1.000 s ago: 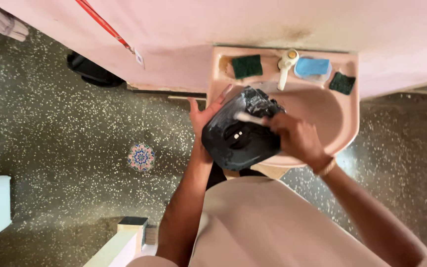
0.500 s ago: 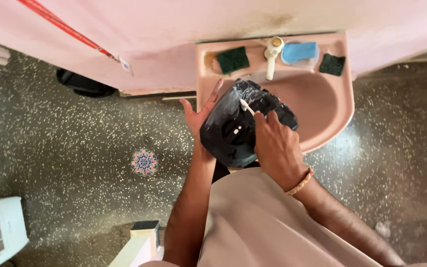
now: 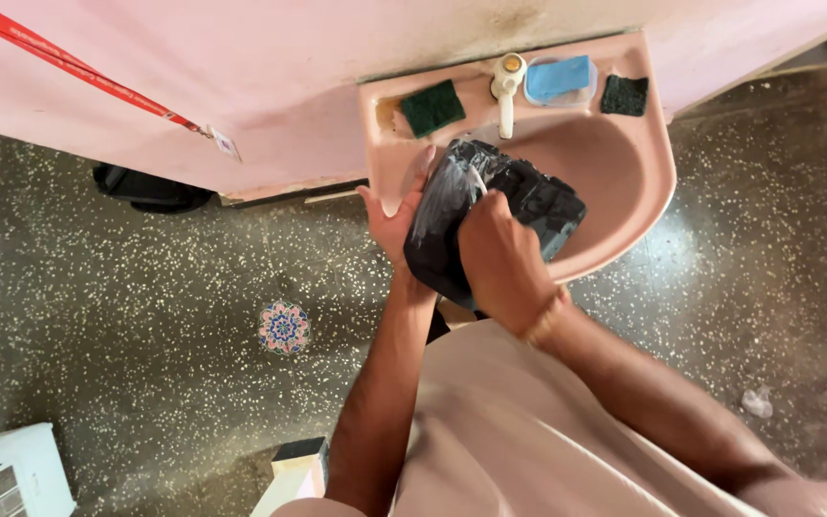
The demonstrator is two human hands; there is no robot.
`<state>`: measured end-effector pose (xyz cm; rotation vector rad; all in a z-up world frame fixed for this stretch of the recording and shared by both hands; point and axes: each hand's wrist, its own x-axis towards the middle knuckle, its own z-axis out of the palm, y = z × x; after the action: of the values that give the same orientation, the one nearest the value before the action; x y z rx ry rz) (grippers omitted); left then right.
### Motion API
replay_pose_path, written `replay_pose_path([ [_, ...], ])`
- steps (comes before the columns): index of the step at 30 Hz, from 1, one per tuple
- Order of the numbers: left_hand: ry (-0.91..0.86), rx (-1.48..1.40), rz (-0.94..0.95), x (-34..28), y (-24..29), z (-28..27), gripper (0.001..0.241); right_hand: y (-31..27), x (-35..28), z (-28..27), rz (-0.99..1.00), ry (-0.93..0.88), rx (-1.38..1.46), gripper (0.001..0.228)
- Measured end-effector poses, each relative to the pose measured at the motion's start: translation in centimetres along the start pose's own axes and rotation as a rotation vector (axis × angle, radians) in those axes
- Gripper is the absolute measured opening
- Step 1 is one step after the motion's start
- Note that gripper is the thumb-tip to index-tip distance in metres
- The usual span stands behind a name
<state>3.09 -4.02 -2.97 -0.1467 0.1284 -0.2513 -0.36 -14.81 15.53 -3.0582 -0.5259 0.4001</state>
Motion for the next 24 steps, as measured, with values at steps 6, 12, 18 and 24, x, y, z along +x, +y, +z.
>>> replay_pose_path([
  [6,-0.204,-0.004,-0.079,0.6,0.7,-1.5,0.113,-2.3,-2.5,1.0,-0.008,0.249,-0.349,0.041],
  [12,-0.118,0.087,-0.091,1.1,1.0,-2.7,0.112,-2.0,-0.7,1.8,-0.054,0.175,-0.538,0.015],
  [18,-0.123,0.069,-0.068,1.3,1.6,-2.7,0.109,-0.2,-3.7,3.6,-0.104,0.105,-0.566,0.044],
  [24,0.202,0.167,-0.148,-0.3,2.6,-1.3,0.098,6.7,-0.7,2.7,-0.098,0.288,0.190,0.038],
])
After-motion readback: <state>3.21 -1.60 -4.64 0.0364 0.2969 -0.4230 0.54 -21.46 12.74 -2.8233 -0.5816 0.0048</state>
